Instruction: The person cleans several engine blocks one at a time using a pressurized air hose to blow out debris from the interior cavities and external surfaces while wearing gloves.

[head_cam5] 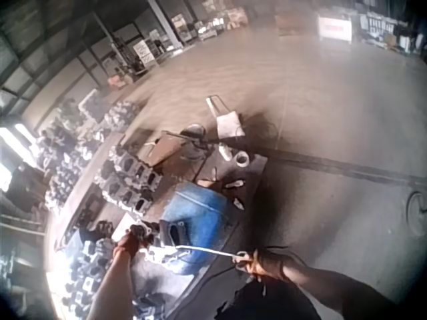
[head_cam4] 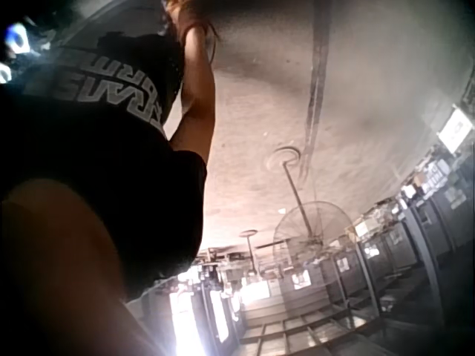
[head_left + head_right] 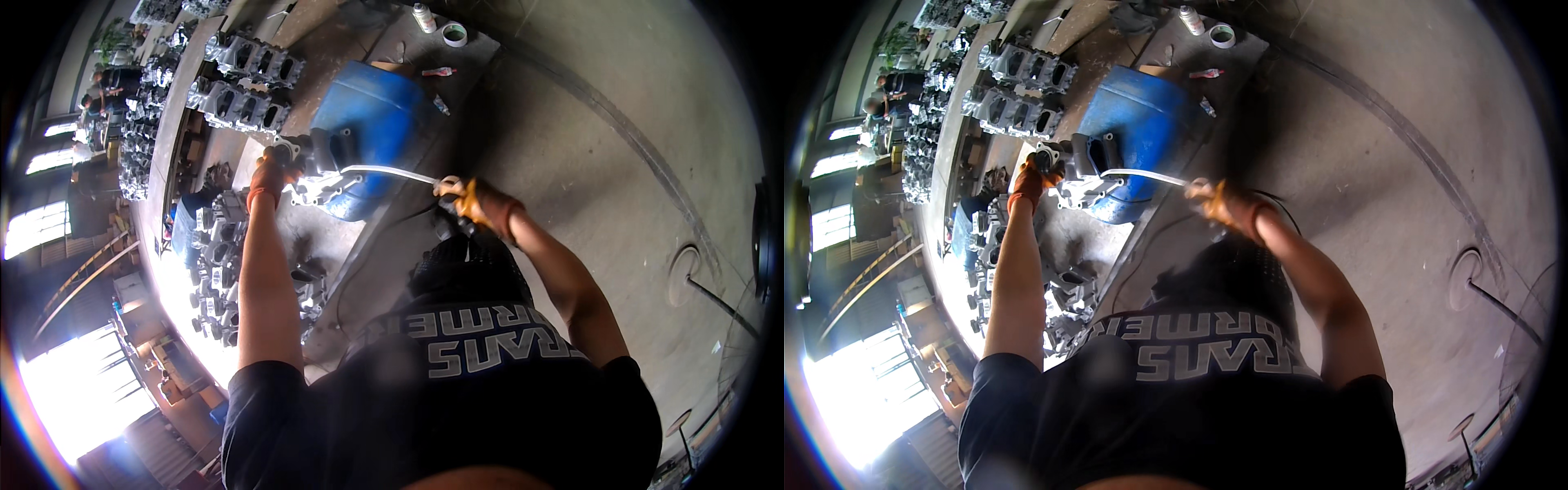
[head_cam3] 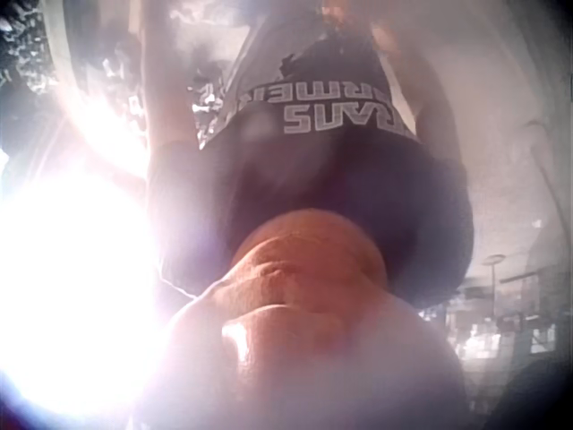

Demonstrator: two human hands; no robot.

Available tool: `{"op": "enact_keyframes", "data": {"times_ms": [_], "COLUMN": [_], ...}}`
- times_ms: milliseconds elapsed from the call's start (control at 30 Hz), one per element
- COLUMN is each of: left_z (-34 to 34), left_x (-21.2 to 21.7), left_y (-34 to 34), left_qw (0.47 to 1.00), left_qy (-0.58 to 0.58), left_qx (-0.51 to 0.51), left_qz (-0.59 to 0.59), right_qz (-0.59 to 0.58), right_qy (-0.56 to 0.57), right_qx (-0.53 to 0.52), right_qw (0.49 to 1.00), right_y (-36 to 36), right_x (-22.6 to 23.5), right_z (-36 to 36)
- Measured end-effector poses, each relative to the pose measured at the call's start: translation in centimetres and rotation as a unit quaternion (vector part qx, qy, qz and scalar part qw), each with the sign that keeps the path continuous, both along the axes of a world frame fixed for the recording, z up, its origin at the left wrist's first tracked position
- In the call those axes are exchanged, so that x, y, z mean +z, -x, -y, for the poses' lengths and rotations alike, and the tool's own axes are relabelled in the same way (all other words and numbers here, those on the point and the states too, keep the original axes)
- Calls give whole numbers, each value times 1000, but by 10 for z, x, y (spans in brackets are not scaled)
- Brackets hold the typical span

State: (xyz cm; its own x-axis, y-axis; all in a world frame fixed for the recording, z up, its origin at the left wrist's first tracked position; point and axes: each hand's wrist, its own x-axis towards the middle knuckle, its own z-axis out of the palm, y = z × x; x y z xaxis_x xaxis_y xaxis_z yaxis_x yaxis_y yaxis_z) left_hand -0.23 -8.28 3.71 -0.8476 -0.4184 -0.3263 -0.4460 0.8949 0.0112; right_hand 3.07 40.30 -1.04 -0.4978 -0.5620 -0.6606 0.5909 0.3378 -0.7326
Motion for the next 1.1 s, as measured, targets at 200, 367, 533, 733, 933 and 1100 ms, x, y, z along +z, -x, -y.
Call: {"op": "enact_keyframes", "data": {"times_ms": [200, 367, 533, 733, 933, 1100], "left_z": [6, 4, -49, -109, -62, -41], "left_x": [-2, -2, 46, 89, 72, 50], "left_y": [-9, -5, -9, -7, -4, -9], "left_qw": [1000, 1000, 997, 988, 992, 984], "left_qy": [4, 13, 20, -6, 120, 71], "left_qx": [6, -1, 1, 150, -27, -160], "left_qz": [-12, -26, -76, -42, 9, -7], "right_qz": [-75, -196, -121, -295, -238, -196], "right_qy": [-9, -5, 46, -136, -174, -73], "right_qx": [47, 40, -9, 29, 54, 37], "right_qw": [996, 980, 992, 945, 954, 977], "right_y": [22, 33, 37, 40, 51, 39], "right_x": [12, 3, 49, 57, 58, 11], "right_z": [9, 19, 3, 30, 39, 23]}}
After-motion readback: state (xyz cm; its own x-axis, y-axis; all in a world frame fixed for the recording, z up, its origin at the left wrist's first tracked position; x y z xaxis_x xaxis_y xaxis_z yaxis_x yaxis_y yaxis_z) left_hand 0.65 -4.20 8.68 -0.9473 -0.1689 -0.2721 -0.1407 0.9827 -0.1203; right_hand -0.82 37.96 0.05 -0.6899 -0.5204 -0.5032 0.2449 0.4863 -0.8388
